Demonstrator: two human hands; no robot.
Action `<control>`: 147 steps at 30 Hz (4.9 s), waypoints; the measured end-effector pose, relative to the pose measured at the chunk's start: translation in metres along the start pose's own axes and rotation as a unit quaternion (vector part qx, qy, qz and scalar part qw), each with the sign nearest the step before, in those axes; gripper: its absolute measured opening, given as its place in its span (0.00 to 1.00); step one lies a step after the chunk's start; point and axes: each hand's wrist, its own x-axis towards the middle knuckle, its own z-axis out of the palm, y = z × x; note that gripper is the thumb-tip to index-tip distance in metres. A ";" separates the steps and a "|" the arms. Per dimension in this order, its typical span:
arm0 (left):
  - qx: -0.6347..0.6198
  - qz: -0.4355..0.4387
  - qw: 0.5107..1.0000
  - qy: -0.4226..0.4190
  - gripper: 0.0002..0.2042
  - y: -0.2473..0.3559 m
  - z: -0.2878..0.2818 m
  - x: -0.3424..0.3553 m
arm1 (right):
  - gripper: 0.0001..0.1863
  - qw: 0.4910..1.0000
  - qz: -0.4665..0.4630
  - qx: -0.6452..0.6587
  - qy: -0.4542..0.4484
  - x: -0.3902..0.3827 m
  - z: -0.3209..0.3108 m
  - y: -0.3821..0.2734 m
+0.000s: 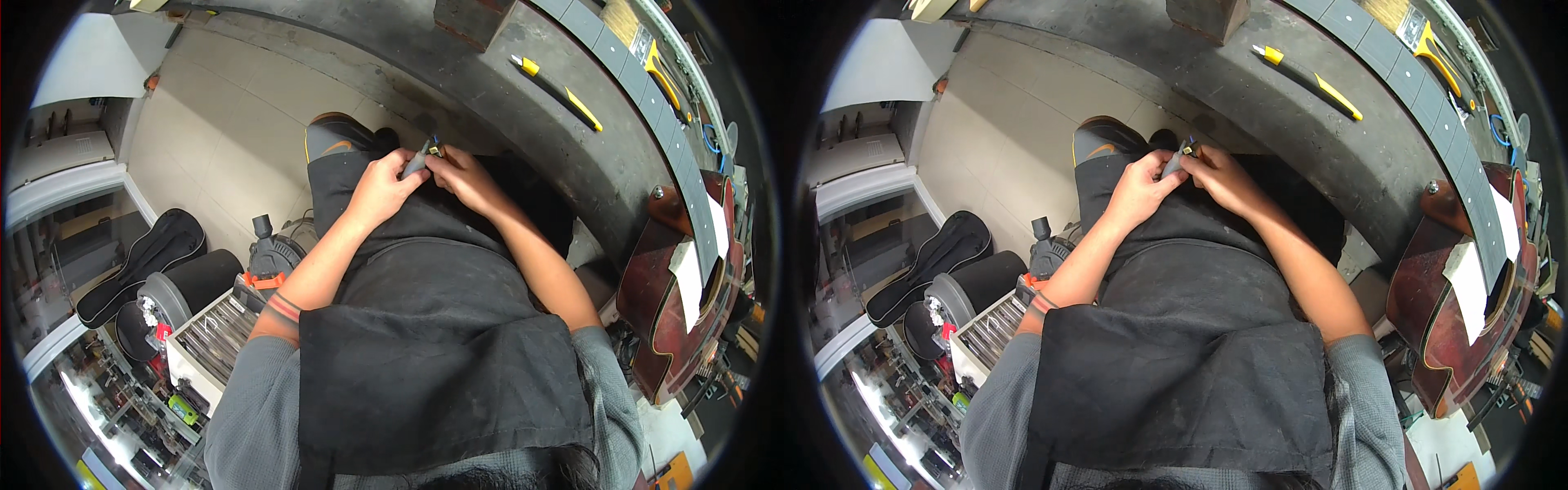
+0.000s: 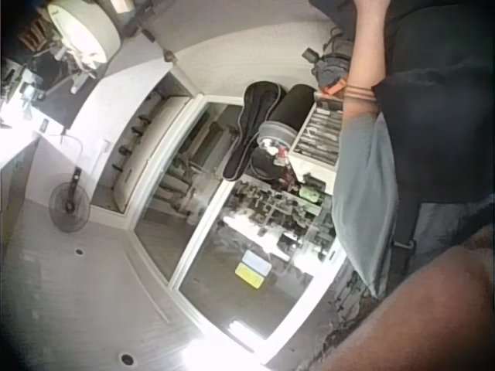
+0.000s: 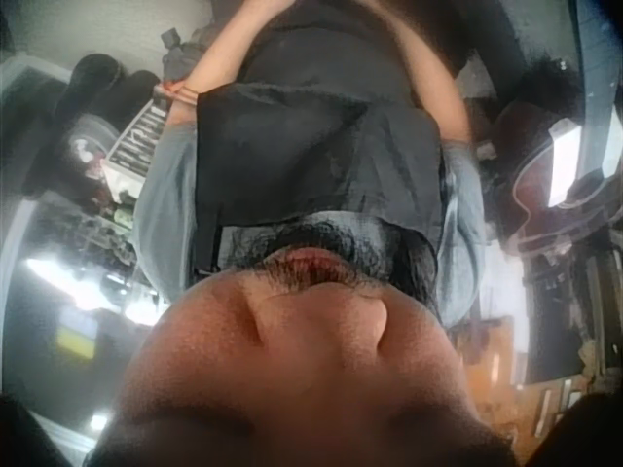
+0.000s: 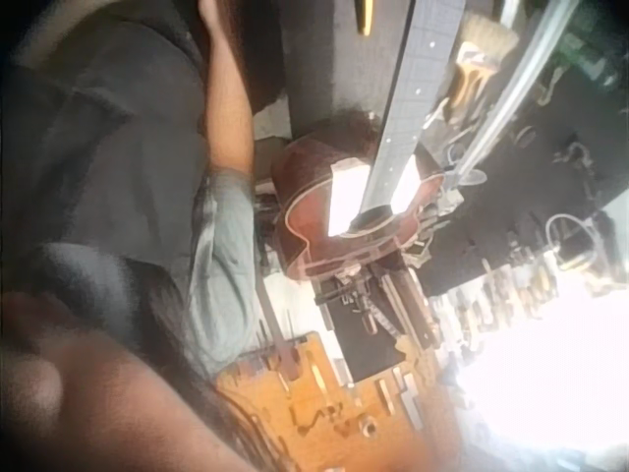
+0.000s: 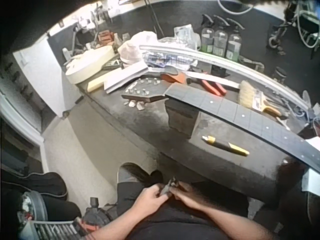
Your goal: The person cleans the guitar fretboard with a cloth, then uses a utility knife to scrape and clean the fret slots. They apply a small amount of glue into the slots and scrape the area around the soundhole with the knife.
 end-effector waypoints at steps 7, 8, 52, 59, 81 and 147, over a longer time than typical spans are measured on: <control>0.033 0.006 0.999 0.003 0.20 0.008 0.000 0.002 | 0.19 1.000 -0.006 0.011 0.005 0.003 -0.001 0.003; 0.032 0.006 0.999 0.004 0.20 0.007 0.000 0.002 | 0.19 1.000 -0.008 0.010 0.006 0.004 -0.001 0.004; 0.046 0.017 0.999 0.013 0.19 0.007 0.002 0.006 | 0.14 0.998 -0.030 0.061 -0.005 0.011 -0.001 0.010; 0.049 0.029 0.998 0.021 0.19 0.005 0.002 0.007 | 0.14 0.998 -0.030 0.050 -0.003 0.011 0.001 0.009; 0.060 0.024 0.998 0.009 0.21 0.004 0.001 0.008 | 0.19 0.999 -0.006 0.051 -0.010 0.015 -0.002 0.016; 0.029 0.000 0.998 0.064 0.18 0.003 0.000 0.020 | 0.22 0.980 0.004 -0.192 0.048 -0.044 -0.020 -0.011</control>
